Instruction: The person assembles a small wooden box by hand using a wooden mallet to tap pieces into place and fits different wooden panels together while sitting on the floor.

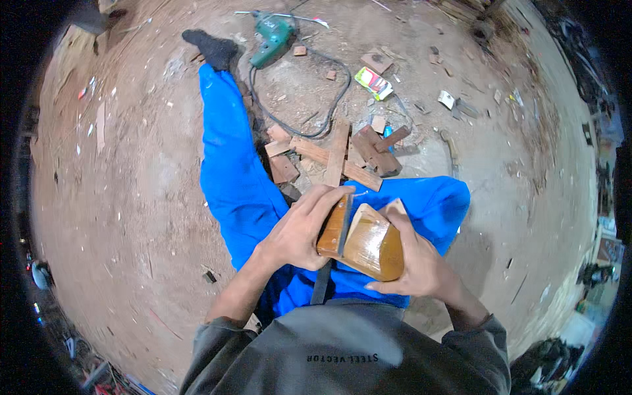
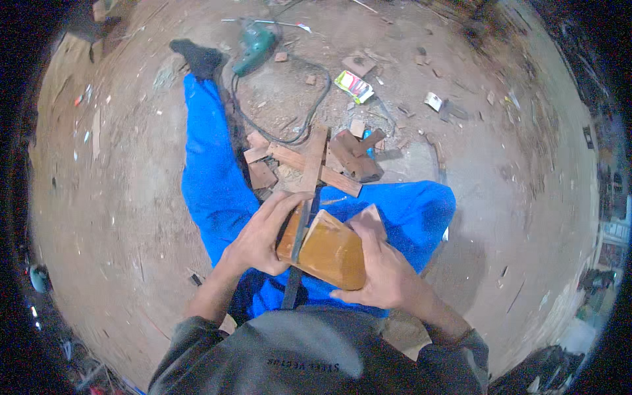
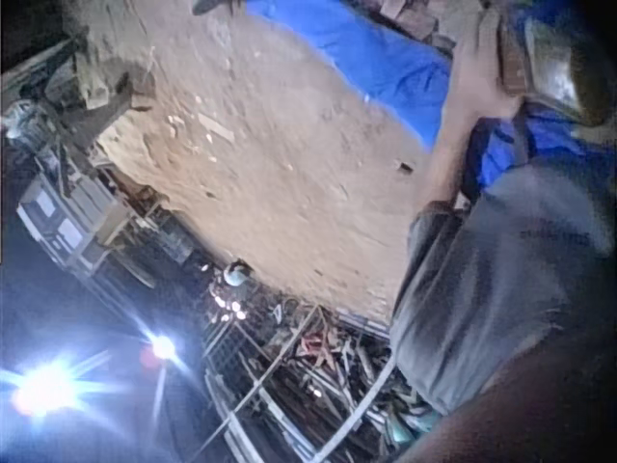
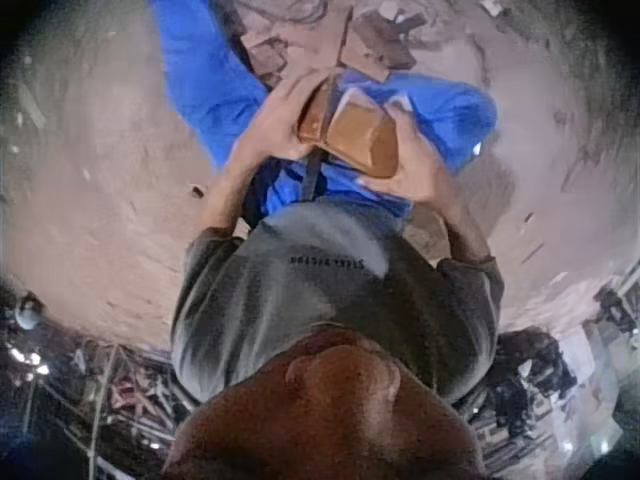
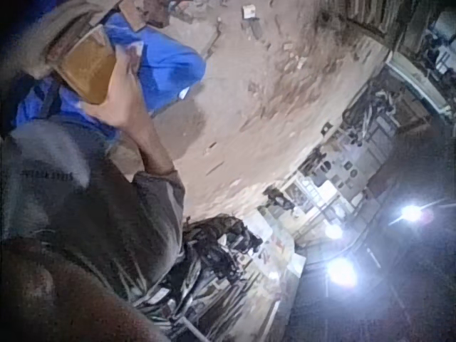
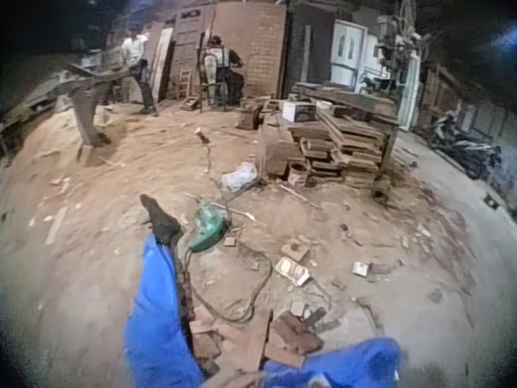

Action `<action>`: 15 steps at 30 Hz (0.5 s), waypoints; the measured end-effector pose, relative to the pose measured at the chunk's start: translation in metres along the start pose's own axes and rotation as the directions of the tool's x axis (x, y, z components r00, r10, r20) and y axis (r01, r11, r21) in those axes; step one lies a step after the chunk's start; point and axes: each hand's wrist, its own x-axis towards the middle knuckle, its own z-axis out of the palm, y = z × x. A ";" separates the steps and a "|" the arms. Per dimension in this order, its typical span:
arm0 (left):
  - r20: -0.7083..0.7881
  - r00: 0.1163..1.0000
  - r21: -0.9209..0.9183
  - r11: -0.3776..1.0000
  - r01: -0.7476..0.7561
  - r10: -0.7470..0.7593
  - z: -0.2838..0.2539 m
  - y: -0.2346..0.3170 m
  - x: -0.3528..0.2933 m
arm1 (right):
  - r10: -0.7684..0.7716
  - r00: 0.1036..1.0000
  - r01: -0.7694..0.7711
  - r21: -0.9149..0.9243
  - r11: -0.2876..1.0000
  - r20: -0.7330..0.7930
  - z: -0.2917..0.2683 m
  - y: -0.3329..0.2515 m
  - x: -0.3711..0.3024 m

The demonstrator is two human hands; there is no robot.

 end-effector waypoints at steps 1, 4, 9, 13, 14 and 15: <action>-0.025 1.000 0.007 1.000 -0.003 0.004 -0.001 -0.001 -0.003 | -0.075 0.997 0.075 0.008 0.997 0.003 -0.007 -0.009 -0.003; -0.037 0.999 0.026 0.999 -0.033 0.034 -0.001 0.004 -0.012 | -0.127 0.989 0.109 0.203 0.973 0.078 -0.026 0.015 -0.009; -0.108 0.985 0.076 0.989 -0.125 0.132 0.009 -0.002 -0.022 | -0.107 0.969 -0.078 0.691 0.719 0.221 -0.037 0.038 -0.021; -0.226 0.967 0.142 0.986 -0.084 0.115 0.016 -0.015 -0.037 | -0.112 0.994 0.054 0.956 0.290 -0.022 0.004 0.051 -0.035; -0.242 0.968 0.168 0.985 -0.033 0.073 0.019 -0.011 -0.037 | -0.073 0.993 0.109 0.938 0.329 -0.090 0.021 0.049 -0.038; -0.234 0.969 0.159 0.986 -0.043 0.080 0.022 -0.010 -0.036 | -0.062 0.993 0.115 0.937 0.330 -0.100 0.033 0.040 -0.042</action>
